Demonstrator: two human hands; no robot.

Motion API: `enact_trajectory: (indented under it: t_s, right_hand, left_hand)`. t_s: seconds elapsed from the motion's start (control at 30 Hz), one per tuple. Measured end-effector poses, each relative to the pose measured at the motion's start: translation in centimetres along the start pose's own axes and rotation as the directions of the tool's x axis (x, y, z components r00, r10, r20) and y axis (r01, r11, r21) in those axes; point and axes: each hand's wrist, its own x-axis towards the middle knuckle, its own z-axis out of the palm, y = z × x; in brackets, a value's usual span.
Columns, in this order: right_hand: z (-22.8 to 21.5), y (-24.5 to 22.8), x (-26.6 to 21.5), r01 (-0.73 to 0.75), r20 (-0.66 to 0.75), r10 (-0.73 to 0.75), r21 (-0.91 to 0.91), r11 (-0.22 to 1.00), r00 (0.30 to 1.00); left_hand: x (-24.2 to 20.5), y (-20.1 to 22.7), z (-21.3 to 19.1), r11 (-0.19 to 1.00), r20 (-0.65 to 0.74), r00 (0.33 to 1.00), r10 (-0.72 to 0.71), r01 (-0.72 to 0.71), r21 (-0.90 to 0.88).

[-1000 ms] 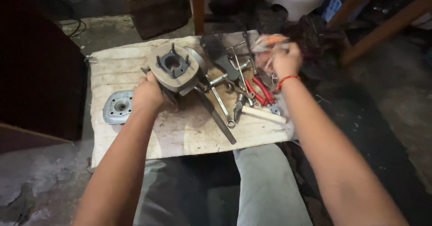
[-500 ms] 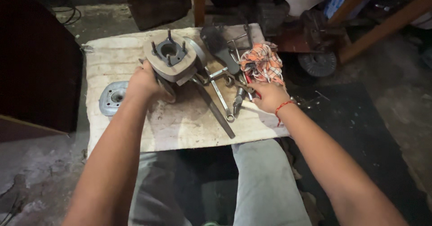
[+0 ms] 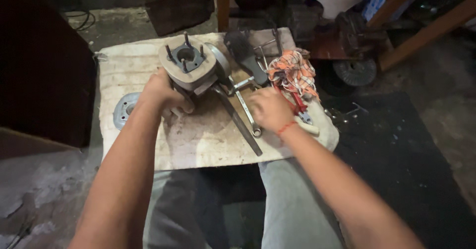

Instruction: The person cleans engine components using a wire brush and a cloth. They hold a cylinder head by hand, scrub the interior surfaces with a brush, and wipe the parts with a cloth.

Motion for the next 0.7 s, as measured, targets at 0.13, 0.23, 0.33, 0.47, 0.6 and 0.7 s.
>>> enact_trajectory:
  t_s: [0.13,0.23,0.33,0.47,0.6,0.7]
  right_hand:
    - [5.4,-4.0,4.6,-0.201,0.078,0.192,0.138,0.970,0.978]
    - [8.8,-4.6,6.6,-0.378,-0.026,0.382,0.105,0.920,0.924]
    - [10.4,-3.9,7.6,-0.439,-0.033,0.440,0.038,0.898,0.897]
    - [9.0,-2.4,7.4,-0.371,0.005,0.373,0.115,0.922,0.928]
    - [4.8,-0.7,5.6,-0.203,-0.114,0.258,0.359,0.911,0.959]
    - [1.8,-1.4,5.6,-0.215,-0.177,0.414,0.640,0.738,0.893]
  left_hand:
    - [-0.5,0.5,-0.4,0.995,0.044,0.998,-0.053,0.057,-0.084]
    - [0.3,0.0,-0.4,0.999,-0.034,0.999,-0.018,0.019,0.045]
    - [1.5,-0.3,-0.5,0.988,-0.058,0.997,-0.047,0.055,0.141]
    - [2.0,-0.5,-0.8,0.981,-0.043,0.998,-0.051,0.058,0.186]
    - [1.4,-0.6,-0.5,0.991,-0.042,0.999,-0.030,0.035,0.126]
    - [0.6,-0.8,0.3,0.989,-0.082,0.997,0.000,0.012,0.148]
